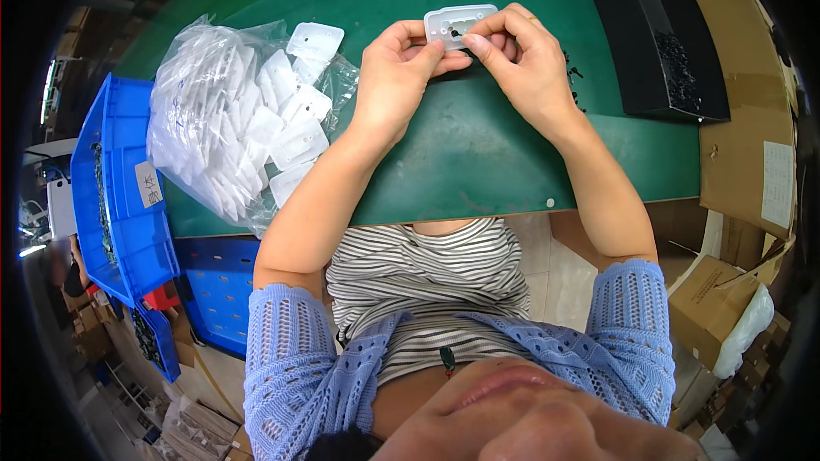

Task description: Manually assemble plastic casing components by inserting a small black piece into a white housing.

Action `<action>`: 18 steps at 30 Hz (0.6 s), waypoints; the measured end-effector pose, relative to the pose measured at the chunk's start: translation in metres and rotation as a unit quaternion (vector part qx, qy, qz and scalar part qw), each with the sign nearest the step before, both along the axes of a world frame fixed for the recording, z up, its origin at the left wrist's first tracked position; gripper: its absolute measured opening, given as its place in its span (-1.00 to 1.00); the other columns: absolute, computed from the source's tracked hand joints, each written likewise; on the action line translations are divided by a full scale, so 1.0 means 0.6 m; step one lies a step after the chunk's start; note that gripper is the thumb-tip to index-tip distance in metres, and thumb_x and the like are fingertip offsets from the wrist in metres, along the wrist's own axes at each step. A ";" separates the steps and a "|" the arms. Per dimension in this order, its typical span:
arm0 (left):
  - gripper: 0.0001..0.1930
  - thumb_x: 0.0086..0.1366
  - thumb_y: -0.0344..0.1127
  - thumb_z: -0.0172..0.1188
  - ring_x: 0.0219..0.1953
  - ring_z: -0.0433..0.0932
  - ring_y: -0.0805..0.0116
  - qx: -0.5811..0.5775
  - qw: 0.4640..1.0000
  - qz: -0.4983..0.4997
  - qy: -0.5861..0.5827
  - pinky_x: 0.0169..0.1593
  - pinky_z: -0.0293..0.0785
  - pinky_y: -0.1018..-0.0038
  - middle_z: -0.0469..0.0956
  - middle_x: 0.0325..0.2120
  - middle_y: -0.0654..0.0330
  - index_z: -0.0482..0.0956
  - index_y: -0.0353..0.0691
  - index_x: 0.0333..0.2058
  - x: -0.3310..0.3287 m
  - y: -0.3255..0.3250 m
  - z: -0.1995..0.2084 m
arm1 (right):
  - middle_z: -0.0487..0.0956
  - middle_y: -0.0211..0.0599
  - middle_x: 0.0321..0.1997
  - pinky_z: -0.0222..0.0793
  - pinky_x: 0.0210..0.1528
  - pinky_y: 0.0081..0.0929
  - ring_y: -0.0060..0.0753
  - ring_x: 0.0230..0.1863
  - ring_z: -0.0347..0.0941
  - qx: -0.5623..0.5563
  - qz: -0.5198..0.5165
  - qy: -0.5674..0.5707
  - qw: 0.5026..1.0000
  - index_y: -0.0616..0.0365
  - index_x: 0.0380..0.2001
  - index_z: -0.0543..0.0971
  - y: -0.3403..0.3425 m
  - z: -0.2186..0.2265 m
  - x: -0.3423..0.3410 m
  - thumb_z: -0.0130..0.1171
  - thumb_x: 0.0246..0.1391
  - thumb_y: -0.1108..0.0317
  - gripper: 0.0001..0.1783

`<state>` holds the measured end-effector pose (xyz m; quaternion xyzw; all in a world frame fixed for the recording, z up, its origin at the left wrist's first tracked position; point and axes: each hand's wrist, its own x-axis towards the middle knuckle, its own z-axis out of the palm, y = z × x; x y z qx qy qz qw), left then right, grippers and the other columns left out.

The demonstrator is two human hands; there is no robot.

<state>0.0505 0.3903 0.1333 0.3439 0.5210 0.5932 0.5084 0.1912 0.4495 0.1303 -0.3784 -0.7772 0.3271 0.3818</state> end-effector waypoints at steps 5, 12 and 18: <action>-0.85 0.22 -0.52 -0.04 -0.30 0.57 0.35 -0.005 1.000 -0.002 -0.012 -0.17 0.49 0.58 0.51 -0.34 0.01 0.36 -0.50 -0.25 0.009 -0.004 0.002 | 0.36 -0.49 -0.55 0.22 -0.51 -0.56 -0.59 -0.58 0.25 -0.018 -0.009 -0.007 1.000 0.10 -0.53 0.50 0.002 -0.001 0.000 0.20 -0.13 0.34 -0.89; -0.86 0.18 -0.44 0.09 -0.36 0.56 0.41 0.074 0.994 0.005 0.077 -0.28 0.48 0.62 0.51 -0.41 0.12 0.39 -0.42 -0.34 0.011 -0.004 -0.017 | 0.37 -0.55 -0.64 0.18 -0.53 -0.72 -0.76 -0.58 0.18 -0.185 0.048 0.138 0.972 0.23 -0.55 0.47 0.009 -0.009 -0.003 0.20 -0.08 0.39 -0.85; -0.87 0.18 -0.42 0.10 -0.46 0.54 0.47 0.140 0.979 0.039 0.142 -0.33 0.46 0.64 0.49 -0.50 0.19 0.39 -0.38 -0.38 0.010 -0.002 -0.023 | 0.37 -0.48 -0.55 0.21 -0.52 -0.69 -0.71 -0.59 0.19 -0.126 0.048 0.110 0.985 0.25 -0.52 0.47 0.000 -0.009 -0.008 0.20 -0.09 0.41 -0.85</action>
